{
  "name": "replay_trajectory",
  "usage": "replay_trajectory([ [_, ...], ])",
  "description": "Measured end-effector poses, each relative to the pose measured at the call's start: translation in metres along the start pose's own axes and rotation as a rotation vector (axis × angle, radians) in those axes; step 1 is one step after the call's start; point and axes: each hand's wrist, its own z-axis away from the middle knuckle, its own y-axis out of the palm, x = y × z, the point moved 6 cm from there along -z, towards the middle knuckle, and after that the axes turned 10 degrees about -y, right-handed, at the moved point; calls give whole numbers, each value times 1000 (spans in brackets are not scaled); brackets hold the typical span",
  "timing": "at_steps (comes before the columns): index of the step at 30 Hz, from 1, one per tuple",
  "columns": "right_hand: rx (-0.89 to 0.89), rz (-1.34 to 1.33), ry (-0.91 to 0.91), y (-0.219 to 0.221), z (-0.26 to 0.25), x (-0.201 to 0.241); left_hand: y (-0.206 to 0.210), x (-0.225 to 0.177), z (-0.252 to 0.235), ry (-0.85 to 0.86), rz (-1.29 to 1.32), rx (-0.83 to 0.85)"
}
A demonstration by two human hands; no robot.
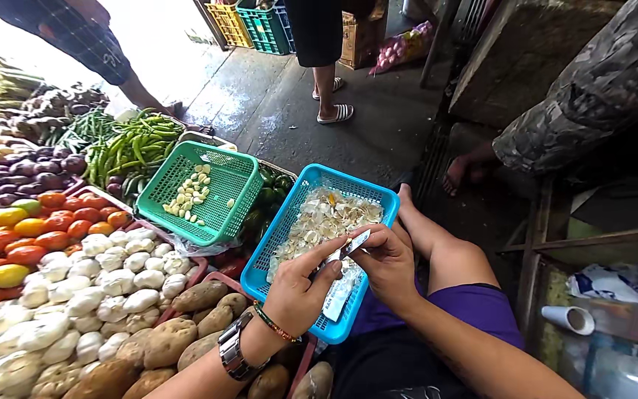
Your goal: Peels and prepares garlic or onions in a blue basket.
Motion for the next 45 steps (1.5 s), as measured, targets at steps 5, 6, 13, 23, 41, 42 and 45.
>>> replay_trajectory([
  [5,13,22,-3,1,0,1,1,1,-1,1,-1,13],
  [6,22,28,-7,0,0,1,1,1,-1,-5,5,18],
  [13,30,47,-40,-1,0,-2,4,9,-3,-172,227,49],
  [23,12,139,-110,-2,1,0,13,10,-1,-667,855,267],
  [41,106,-534,655,20,0,-1,-36,25,-18,-372,313,-162],
  [42,84,-563,650,19,0,-1,-34,27,-18,-415,309,-134],
  [45,43,-631,662,17,-2,-5,-24,29,-16,-502,261,-32],
])
